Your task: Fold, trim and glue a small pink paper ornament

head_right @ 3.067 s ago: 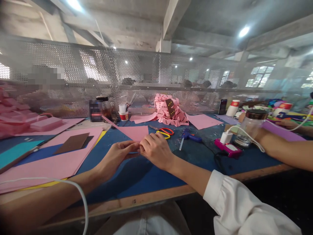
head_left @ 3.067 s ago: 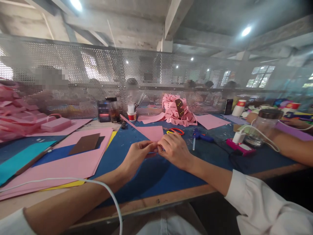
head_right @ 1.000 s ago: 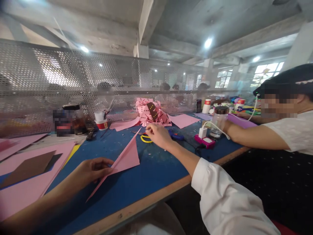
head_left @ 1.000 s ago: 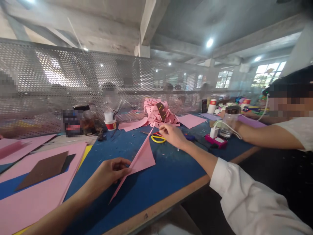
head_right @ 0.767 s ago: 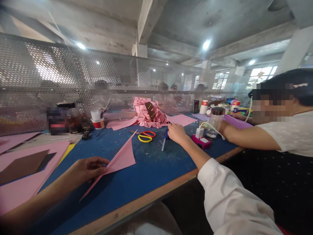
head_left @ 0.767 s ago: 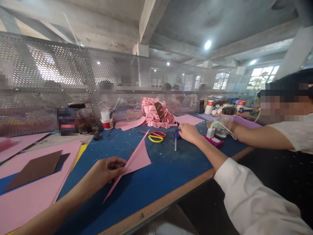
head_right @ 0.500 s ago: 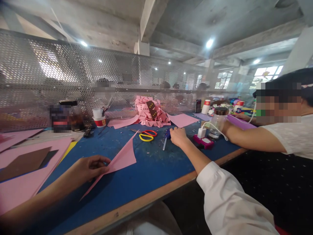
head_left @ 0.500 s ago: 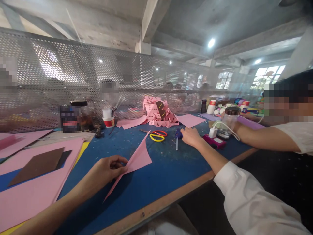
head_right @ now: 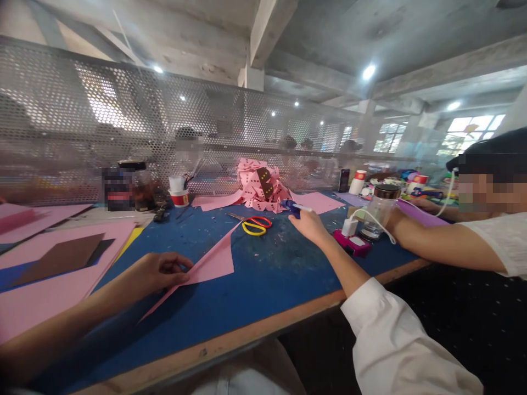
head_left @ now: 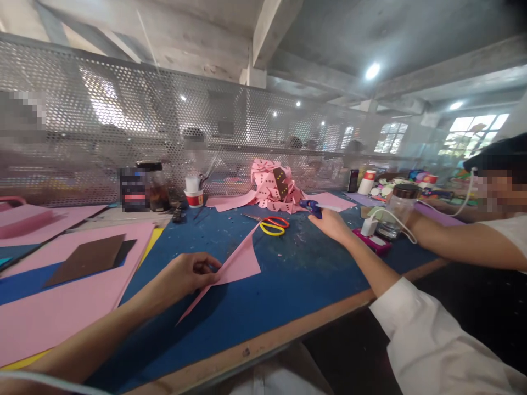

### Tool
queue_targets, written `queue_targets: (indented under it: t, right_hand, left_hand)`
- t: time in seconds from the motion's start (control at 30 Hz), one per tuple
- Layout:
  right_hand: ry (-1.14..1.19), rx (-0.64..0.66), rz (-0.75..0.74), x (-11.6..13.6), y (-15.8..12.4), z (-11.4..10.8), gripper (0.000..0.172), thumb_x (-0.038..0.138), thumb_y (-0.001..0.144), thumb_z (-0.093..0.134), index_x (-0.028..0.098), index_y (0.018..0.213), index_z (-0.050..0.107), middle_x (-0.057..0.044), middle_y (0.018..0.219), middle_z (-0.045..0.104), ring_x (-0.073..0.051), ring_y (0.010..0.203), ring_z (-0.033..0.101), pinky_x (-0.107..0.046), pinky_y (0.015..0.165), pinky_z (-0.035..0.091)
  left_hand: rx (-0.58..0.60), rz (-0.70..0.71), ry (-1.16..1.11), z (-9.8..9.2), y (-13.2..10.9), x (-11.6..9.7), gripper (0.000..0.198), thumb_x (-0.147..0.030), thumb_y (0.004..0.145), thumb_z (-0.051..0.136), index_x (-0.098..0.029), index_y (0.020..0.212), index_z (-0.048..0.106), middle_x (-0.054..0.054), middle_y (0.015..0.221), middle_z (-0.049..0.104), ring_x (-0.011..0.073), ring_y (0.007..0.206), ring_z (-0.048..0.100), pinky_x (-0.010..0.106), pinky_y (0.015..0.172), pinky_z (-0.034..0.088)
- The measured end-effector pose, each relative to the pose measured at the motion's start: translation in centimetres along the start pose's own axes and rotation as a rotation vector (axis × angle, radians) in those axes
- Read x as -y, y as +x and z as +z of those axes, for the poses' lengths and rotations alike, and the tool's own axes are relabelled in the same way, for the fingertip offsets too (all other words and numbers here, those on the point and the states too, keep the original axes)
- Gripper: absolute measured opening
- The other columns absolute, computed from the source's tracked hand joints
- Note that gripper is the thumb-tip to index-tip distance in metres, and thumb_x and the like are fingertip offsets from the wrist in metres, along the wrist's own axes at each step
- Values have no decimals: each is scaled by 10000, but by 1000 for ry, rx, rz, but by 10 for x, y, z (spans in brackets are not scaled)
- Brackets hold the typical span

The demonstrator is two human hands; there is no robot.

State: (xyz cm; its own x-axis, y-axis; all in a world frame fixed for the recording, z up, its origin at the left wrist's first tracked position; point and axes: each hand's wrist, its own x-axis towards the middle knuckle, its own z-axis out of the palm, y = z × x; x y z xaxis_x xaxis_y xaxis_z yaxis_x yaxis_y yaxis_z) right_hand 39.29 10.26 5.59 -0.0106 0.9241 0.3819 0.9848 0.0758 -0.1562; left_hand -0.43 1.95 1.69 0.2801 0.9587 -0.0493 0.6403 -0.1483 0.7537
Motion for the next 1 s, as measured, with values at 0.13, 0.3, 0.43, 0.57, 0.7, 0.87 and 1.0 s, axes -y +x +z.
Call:
queue_targets:
  t: [0.13, 0.3, 0.43, 0.57, 0.7, 0.87, 1.0]
  right_hand:
    - [393, 64, -176, 27, -7, -9, 377, 469, 882, 543, 167, 1069, 668, -80, 860, 691, -236, 802, 642, -306, 692, 460]
    - [660, 348, -375, 75, -17, -26, 372, 498, 847, 594, 165, 993, 673, -35, 696, 626, -149, 525, 555, -287, 523, 452]
    - [764, 495, -496, 106, -26, -32, 307, 465, 838, 623, 191, 971, 666, -37, 737, 616, -144, 586, 561, -256, 498, 448]
    - [803, 504, -482, 119, -40, -15, 321, 475, 853, 603, 192, 989, 673, 0, 655, 564, -114, 523, 490, -245, 488, 394]
    - [731, 449, -537, 118, -47, 3, 338, 486, 840, 623, 219, 1038, 684, -5, 821, 633, -159, 734, 553, -261, 652, 421]
    - [716, 552, -562, 118, -52, 3, 406, 531, 832, 619, 244, 1111, 686, -1, 941, 676, -206, 859, 585, -285, 757, 428]
    - [731, 626, -580, 122, -58, 3, 435, 530, 839, 616, 233, 1152, 674, -15, 1005, 697, -230, 915, 604, -296, 782, 436]
  left_hand:
    - [-6, -25, -34, -1, -2, -1, 365, -457, 685, 687, -187, 930, 711, -6, 673, 663, 176, 617, 594, 238, 521, 405]
    - [-41, 13, 66, -4, -6, -5, 341, -446, 682, 671, -205, 915, 733, 13, 737, 697, 193, 666, 624, 241, 554, 423]
    - [-86, 72, 199, -8, -11, -10, 271, -401, 715, 637, -223, 890, 743, 9, 709, 695, 195, 669, 624, 249, 585, 407]
    - [-142, 92, 284, -9, -14, -8, 224, -371, 738, 611, -232, 857, 740, 13, 727, 704, 196, 677, 625, 255, 597, 390]
    - [-117, 63, 281, -9, -15, -7, 205, -367, 717, 616, -231, 813, 736, 17, 737, 713, 201, 685, 629, 254, 596, 395]
    - [-62, 75, 285, -12, -16, -8, 206, -355, 721, 590, -229, 822, 719, 11, 735, 701, 192, 667, 619, 252, 578, 384]
    - [-62, 68, 286, -11, -15, -6, 194, -313, 685, 602, -223, 820, 710, 17, 739, 693, 194, 667, 611, 250, 554, 365]
